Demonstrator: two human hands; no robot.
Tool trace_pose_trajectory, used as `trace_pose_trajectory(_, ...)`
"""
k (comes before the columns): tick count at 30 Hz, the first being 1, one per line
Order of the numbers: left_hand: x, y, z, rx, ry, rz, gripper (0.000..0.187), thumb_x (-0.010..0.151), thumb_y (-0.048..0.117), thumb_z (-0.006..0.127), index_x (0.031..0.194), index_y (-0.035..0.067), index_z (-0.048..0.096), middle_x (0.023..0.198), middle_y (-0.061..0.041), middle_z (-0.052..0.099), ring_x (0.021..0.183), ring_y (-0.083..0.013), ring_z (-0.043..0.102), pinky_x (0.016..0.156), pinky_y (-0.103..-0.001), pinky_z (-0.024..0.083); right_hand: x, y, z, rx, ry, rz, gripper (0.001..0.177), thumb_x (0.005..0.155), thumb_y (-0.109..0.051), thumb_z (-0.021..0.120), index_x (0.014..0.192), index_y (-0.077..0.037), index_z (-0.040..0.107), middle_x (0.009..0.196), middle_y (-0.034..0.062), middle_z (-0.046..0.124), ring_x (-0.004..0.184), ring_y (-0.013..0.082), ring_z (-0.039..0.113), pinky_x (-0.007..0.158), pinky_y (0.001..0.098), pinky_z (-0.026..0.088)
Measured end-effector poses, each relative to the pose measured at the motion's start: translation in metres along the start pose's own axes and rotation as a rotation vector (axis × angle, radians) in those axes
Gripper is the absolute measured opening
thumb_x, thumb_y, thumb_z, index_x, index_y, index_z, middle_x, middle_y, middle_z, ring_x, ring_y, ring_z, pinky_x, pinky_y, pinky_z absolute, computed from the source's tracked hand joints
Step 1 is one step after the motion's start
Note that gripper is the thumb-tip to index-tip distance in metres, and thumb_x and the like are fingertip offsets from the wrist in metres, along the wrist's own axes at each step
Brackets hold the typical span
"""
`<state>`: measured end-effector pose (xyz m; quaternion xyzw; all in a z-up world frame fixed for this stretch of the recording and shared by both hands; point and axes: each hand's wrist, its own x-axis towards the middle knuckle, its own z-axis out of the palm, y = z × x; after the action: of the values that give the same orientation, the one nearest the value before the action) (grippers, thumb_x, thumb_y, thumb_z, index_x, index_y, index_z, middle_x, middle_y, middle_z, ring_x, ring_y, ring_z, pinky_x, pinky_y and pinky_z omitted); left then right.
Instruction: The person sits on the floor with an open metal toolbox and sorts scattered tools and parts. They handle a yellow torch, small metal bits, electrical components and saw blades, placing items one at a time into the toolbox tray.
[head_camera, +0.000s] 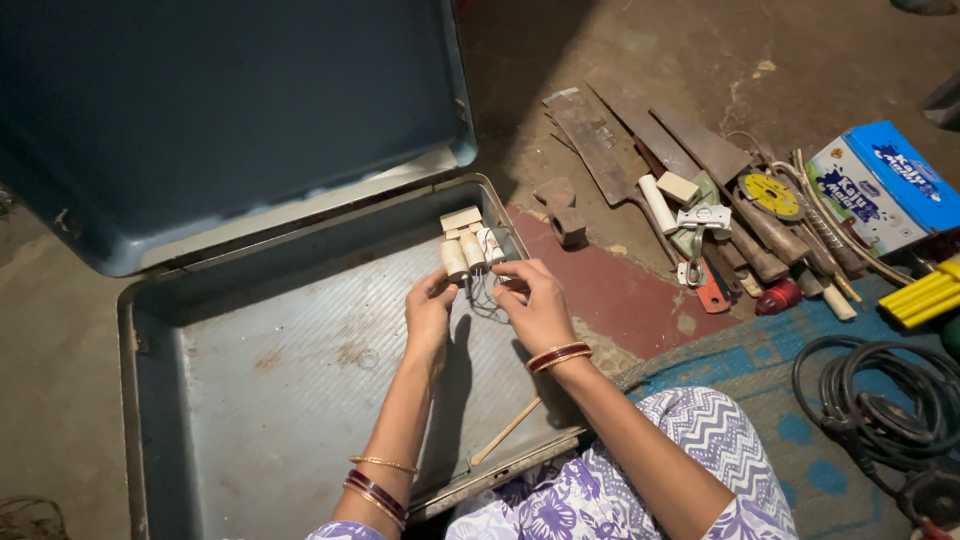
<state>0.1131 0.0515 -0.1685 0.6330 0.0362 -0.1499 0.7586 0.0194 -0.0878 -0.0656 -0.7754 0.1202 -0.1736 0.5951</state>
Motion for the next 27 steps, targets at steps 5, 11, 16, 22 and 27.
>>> trace_pose_trajectory(5, -0.001, 0.003, 0.001, -0.034, -0.015, -0.025, 0.039, 0.092, -0.001, 0.059, 0.13, -0.001, 0.066, 0.12, -0.009, 0.071, 0.106, -0.0163, 0.064, 0.093, -0.028, 0.049, 0.0, -0.003, -0.001, -0.034, 0.006, 0.026, 0.025, 0.086, -0.002, 0.07, 0.111, 0.0, 0.072, 0.11, 0.0061, 0.064, 0.091, 0.0144, 0.071, 0.077, 0.026, 0.058)
trace_pose_trajectory(11, -0.004, 0.007, 0.001, 0.008, 0.05, -0.077, 0.039, 0.092, 0.002, 0.061, 0.13, 0.002, 0.068, 0.115, -0.011, 0.071, 0.095, -0.0166, 0.061, 0.084, -0.03, 0.049, -0.001, -0.004, -0.004, -0.045, 0.01, 0.046, 0.025, 0.087, -0.003, 0.071, 0.111, 0.0, 0.073, 0.109, 0.0069, 0.064, 0.088, 0.0154, 0.069, 0.075, 0.0271, 0.056)
trace_pose_trajectory(16, -0.009, 0.019, 0.002, 0.033, 0.126, -0.066, 0.04, 0.092, 0.006, 0.065, 0.132, 0.003, 0.063, 0.117, -0.007, 0.07, 0.096, -0.0136, 0.066, 0.086, -0.028, 0.052, -0.001, -0.003, -0.01, 0.004, 0.009, 0.029, 0.026, 0.086, -0.004, 0.072, 0.111, 0.0, 0.072, 0.11, 0.0059, 0.065, 0.092, 0.0146, 0.069, 0.079, 0.0262, 0.057)
trace_pose_trajectory(22, -0.028, 0.048, 0.018, 0.031, 0.104, 0.021, 0.038, 0.092, 0.005, 0.063, 0.13, 0.003, 0.065, 0.112, -0.012, 0.072, 0.093, -0.0166, 0.064, 0.082, -0.03, 0.051, -0.001, -0.007, -0.021, -0.006, 0.021, 0.067, 0.025, 0.085, -0.006, 0.073, 0.11, -0.003, 0.074, 0.106, 0.0041, 0.068, 0.091, 0.0143, 0.07, 0.08, 0.0285, 0.057)
trace_pose_trajectory(27, -0.041, 0.07, 0.06, -0.005, -0.063, 0.179, 0.036, 0.092, 0.002, 0.063, 0.128, 0.0, 0.065, 0.117, -0.011, 0.071, 0.103, -0.0157, 0.064, 0.091, -0.03, 0.051, 0.008, -0.012, -0.041, 0.046, 0.045, 0.079, 0.024, 0.085, -0.008, 0.072, 0.108, -0.003, 0.076, 0.101, 0.004, 0.071, 0.086, 0.0124, 0.07, 0.075, 0.0272, 0.056)
